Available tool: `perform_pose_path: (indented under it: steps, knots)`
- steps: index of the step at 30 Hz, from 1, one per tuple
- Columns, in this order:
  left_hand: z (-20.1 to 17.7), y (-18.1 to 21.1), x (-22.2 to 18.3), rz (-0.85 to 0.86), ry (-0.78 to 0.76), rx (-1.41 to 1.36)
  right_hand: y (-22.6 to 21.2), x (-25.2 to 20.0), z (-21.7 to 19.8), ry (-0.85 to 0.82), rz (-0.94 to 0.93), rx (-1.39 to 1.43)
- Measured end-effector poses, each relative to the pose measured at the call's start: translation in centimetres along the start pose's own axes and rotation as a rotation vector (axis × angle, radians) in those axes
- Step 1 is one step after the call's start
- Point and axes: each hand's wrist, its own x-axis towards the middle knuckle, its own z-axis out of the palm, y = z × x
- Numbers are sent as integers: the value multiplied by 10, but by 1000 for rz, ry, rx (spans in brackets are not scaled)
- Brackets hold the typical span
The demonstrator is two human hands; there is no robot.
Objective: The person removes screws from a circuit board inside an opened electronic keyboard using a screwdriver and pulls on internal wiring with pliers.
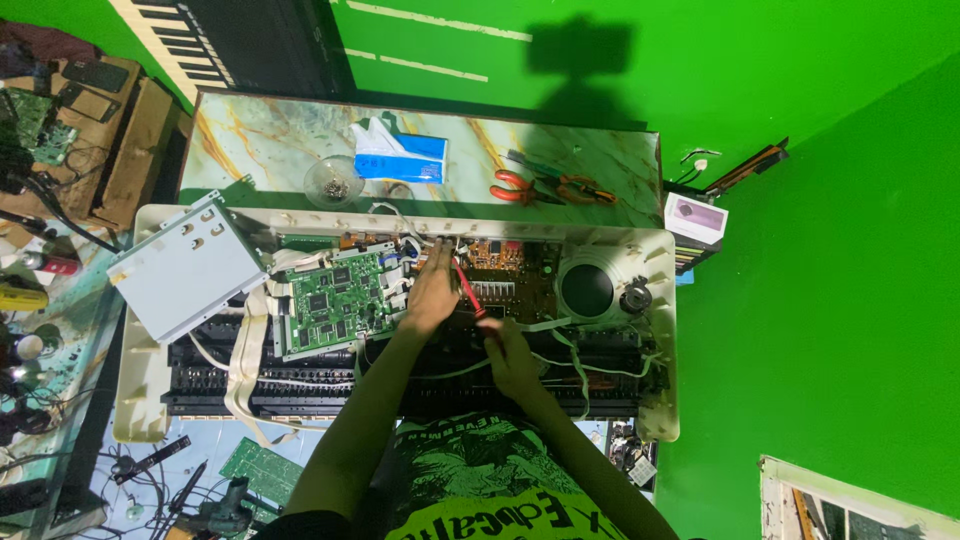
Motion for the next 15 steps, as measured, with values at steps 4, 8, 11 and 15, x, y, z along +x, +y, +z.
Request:
perform_pose_path:
  steps: [4,8,11,15]
  knots:
    - [-6,7,4,-221,-155,21,-6,5,-1,-42,-20,-6]
    - [-4,7,7,-334,-208,56,-11,8,-4,15,8,-28]
    - [11,-6,6,-289,-133,91,-13,13,-5,65,36,-42]
    - [40,-30,-11,367,686,280,-17,15,-8,50,11,-47]
